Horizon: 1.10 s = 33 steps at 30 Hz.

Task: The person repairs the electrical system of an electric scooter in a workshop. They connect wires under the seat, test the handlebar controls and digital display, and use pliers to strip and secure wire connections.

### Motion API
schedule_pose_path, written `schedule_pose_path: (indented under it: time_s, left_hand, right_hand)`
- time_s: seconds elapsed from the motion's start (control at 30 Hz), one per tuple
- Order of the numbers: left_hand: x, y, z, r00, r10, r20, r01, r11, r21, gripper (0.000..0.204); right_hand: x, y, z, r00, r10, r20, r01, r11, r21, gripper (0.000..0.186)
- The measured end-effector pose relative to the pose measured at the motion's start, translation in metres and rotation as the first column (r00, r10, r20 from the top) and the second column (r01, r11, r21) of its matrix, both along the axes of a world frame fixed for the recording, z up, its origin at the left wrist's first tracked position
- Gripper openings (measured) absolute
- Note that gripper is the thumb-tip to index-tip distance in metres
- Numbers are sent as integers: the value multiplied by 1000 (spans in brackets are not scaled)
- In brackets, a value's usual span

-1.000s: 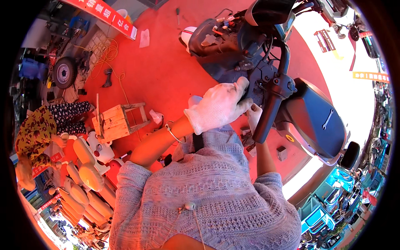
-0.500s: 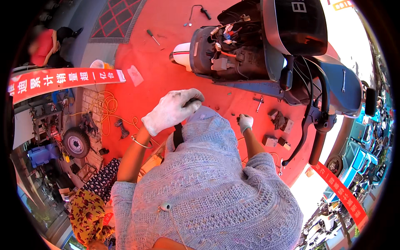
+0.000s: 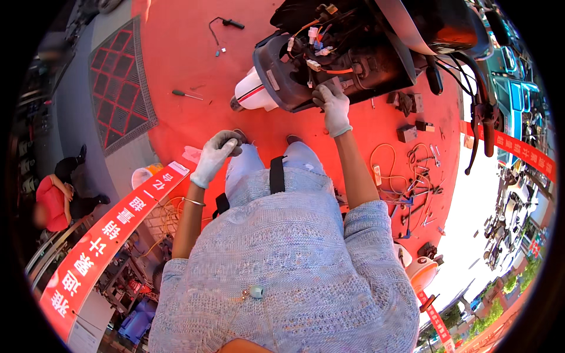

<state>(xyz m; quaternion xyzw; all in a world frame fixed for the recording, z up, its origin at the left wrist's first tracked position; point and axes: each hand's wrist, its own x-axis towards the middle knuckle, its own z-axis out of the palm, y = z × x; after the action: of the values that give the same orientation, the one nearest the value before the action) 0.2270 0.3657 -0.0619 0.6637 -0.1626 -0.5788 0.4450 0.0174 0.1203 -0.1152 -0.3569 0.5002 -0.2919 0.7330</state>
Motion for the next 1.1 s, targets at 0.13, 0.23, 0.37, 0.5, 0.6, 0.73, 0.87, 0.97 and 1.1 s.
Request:
schedule_pose_path:
  time_s: [0.13, 0.23, 0.37, 0.5, 0.6, 0.73, 0.87, 0.97, 1.1]
  left_hand:
    - [56, -39, -7, 983, -162, 89, 167, 985, -47, 19]
    - [81, -93, -23, 871, -357, 339, 412, 905, -104, 18]
    - [79, -183, -50, 800, -336, 497, 487, 847, -212, 23]
    - [64, -264, -55, 723, -253, 643, 488, 846, -216, 30]
    - [44, -315, -67, 605, -184, 775, 544, 806, -233, 31]
    - [37, -353, -79, 449, -223, 865, 676, 718, -166, 27]
    - [29, -354, -79, 525, -113, 844, 722, 584, -371, 25]
    - [16, -357, -96, 447, -244, 861, 708, 684, -173, 25]
    - [30, -381, -89, 618, -640, 457, 759, 637, -135, 35]
  right_hand:
    - [36, 1, -15, 969, -247, 11, 247, 969, -23, 24]
    - [61, -3, -26, 923, -384, 10, 379, 906, -187, 22]
    - [73, -15, -41, 893, -449, 19, 447, 882, -151, 20]
    - [84, -10, -26, 857, -514, 32, 515, 851, -102, 24]
    - [81, -12, -14, 880, -468, -83, 453, 878, -154, 24]
    - [77, -15, 15, 860, -392, -328, 386, 919, -86, 28]
    - [91, -20, 20, 798, -490, -351, 354, 852, -386, 27]
    - [103, -29, 2, 721, -537, -438, 285, 806, -519, 41]
    - [127, -52, 17, 470, -492, -733, 148, 863, -484, 65]
